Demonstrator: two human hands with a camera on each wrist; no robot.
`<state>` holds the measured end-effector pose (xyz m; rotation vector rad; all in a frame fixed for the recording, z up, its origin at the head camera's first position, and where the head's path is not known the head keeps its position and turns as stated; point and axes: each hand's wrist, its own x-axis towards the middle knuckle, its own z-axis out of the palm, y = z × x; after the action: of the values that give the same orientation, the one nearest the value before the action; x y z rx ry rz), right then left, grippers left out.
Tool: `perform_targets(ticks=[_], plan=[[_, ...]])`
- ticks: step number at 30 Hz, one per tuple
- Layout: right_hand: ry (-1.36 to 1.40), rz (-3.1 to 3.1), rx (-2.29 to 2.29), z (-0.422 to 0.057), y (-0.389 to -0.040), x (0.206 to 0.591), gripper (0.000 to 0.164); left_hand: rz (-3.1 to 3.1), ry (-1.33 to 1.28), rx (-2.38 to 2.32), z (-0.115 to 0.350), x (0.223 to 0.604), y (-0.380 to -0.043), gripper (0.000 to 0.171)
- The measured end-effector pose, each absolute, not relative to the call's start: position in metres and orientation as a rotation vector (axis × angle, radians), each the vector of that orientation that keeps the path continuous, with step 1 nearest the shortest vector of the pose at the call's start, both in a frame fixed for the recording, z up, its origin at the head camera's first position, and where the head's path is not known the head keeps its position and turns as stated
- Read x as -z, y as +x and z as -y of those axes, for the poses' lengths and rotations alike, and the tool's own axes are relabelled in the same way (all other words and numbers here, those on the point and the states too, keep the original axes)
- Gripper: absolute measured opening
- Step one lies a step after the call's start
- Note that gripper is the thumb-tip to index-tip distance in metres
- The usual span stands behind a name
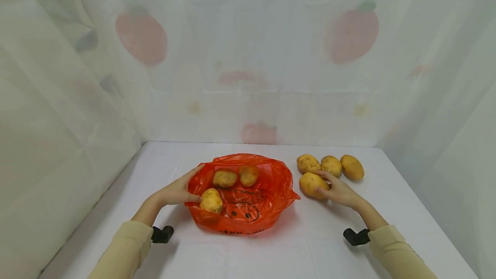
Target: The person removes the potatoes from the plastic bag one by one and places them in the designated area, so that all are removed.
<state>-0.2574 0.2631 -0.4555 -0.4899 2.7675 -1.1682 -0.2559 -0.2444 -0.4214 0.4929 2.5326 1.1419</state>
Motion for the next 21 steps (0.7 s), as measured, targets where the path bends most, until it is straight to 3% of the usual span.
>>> perform_targets(ticks=[21], plan=[[-0.553, -2.770, 1.172, -0.2688, -0.2555, 0.4487, 0.056, -2.545, 0.487, -1.135, 0.2455, 0.4231, -0.2561, 0.098]])
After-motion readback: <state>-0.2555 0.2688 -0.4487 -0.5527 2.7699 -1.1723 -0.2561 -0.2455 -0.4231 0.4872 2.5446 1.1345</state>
